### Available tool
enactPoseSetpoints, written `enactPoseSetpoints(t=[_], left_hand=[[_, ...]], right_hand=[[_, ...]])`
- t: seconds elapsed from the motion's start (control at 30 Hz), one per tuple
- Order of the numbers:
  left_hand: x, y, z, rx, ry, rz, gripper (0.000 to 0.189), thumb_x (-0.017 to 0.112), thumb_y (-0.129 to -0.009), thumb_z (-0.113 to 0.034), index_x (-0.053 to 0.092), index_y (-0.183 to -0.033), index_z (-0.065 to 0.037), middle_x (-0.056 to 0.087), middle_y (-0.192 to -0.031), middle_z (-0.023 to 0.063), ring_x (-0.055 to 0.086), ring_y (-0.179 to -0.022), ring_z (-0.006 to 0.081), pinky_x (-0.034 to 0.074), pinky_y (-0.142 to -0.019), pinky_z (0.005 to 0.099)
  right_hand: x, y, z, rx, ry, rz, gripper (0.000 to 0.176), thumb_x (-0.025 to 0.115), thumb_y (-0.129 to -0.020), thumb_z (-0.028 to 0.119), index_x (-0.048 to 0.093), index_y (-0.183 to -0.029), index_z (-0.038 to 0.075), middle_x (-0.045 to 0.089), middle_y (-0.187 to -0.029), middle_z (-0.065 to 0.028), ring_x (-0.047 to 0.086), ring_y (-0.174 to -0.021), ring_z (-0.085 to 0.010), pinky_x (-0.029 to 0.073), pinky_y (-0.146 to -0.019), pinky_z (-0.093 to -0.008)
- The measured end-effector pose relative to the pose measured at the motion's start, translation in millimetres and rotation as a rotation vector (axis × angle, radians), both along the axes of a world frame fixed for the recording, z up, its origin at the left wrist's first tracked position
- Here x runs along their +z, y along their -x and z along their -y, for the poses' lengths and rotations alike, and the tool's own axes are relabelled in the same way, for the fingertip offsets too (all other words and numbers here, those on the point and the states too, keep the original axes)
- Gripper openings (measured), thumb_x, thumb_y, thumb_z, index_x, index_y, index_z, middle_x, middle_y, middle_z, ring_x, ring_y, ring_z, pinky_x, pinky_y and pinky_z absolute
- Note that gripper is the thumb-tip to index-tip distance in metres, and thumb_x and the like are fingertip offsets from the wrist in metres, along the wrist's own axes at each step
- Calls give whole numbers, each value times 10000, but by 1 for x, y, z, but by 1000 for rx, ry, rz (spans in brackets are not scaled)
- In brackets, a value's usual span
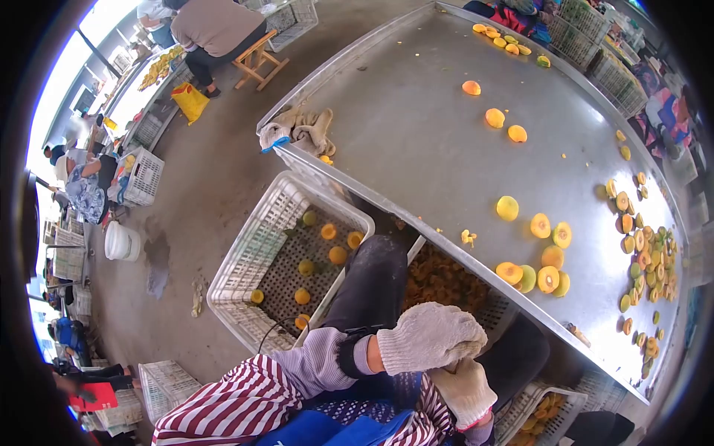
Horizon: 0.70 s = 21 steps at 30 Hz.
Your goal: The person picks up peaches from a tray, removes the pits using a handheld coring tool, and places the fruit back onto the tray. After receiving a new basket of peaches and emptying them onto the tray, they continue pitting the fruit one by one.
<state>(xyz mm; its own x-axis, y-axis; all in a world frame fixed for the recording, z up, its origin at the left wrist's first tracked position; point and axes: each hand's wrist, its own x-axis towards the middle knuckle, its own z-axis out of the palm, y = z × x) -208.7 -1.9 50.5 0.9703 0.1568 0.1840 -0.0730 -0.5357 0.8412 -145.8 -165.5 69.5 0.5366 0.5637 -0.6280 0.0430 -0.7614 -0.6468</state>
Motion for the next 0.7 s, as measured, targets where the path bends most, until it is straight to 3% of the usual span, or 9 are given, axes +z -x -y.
enactPoseSetpoints(t=[0.03, 0.07, 0.1, 0.17, 0.2, 0.47, 0.57, 0.63, 0.7], left_hand=[[-3, -2, -1, 4, 4, 4, 142, 642, -891, -280, 721, -987, -211, 707, -924, 21, 688, -866, 271, 552, -744, 404], [-7, -4, -5, 7, 20, -16, 162, 639, -897, -290, 719, -1008, -203, 707, -938, 38, 690, -868, 280, 553, -751, 408], [-10, -4, -9, 14, 38, -40, 183, 636, -902, -299, 718, -1029, -196, 708, -952, 55, 691, -870, 289, 553, -759, 412], [-12, 2, -19, 10, 155, -36, 205, 629, -910, -309, 713, -1049, -183, 706, -968, 68, 692, -881, 303, 552, -772, 419], [-12, 5, -22, -13, 268, -30, 228, 623, -917, -319, 708, -1068, -171, 705, -985, 81, 693, -892, 317, 552, -786, 425], [-28, 7, -19, 92, 285, -79, 237, 618, -934, -306, 683, -1102, -153, 696, -1039, 82, 694, -903, 328, 551, -791, 430], [-28, 10, -21, 176, 259, -102, 248, 645, -923, -307, 669, -1116, -154, 687, -1014, 81, 694, -878, 319, 553, -762, 416], [-26, 15, -23, 289, 418, -20, 291, 678, -907, -312, 654, -1150, -155, 677, -995, 77, 692, -857, 307, 554, -728, 399], [-32, 16, -24, 302, 369, 6, 304, 686, -905, -320, 651, -1159, -157, 676, -994, 76, 694, -854, 298, 556, -721, 394]], right_hand=[[-8, -1, 3, 95, 34, 76, 308, 718, -836, 129, 660, -1059, -76, 734, -831, -87, 661, -726, -133, 520, -677, -291], [-14, 2, 4, 5, -7, 69, 289, 707, -852, 126, 666, -1076, -53, 755, -906, -101, 685, -829, -147, 527, -775, -300], [-14, 4, 1, 19, -2, 68, 289, 707, -852, 126, 666, -1076, -53, 755, -906, -101, 685, -829, -147, 527, -775, -300], [-14, 7, -4, 34, -49, 226, 325, 742, -815, 272, 697, -973, -8, 705, -830, -231, 706, -903, -387, 564, -723, -413], [-18, 5, -3, 95, -102, 285, 352, 746, -818, 269, 682, -1041, 5, 712, -852, -221, 702, -916, -391, 567, -730, -419], [-15, 2, -25, -23, -41, 298, 386, 752, -808, 235, 661, -1116, 21, 715, -923, -221, 682, -986, -383, 559, -766, -389], [-16, 4, -30, -28, 36, 304, 345, 738, -827, 210, 658, -1096, 10, 731, -945, -206, 723, -980, -331, 550, -791, -357], [-24, 2, -27, -180, -27, 142, 311, 716, -852, 150, 632, -1101, -17, 754, -971, -147, 726, -937, -183, 538, -806, -305], [-26, -1, -26, -229, -67, 88, 303, 704, -860, 119, 617, -1112, -26, 752, -985, -119, 685, -936, -131, 531, -814, -285]])
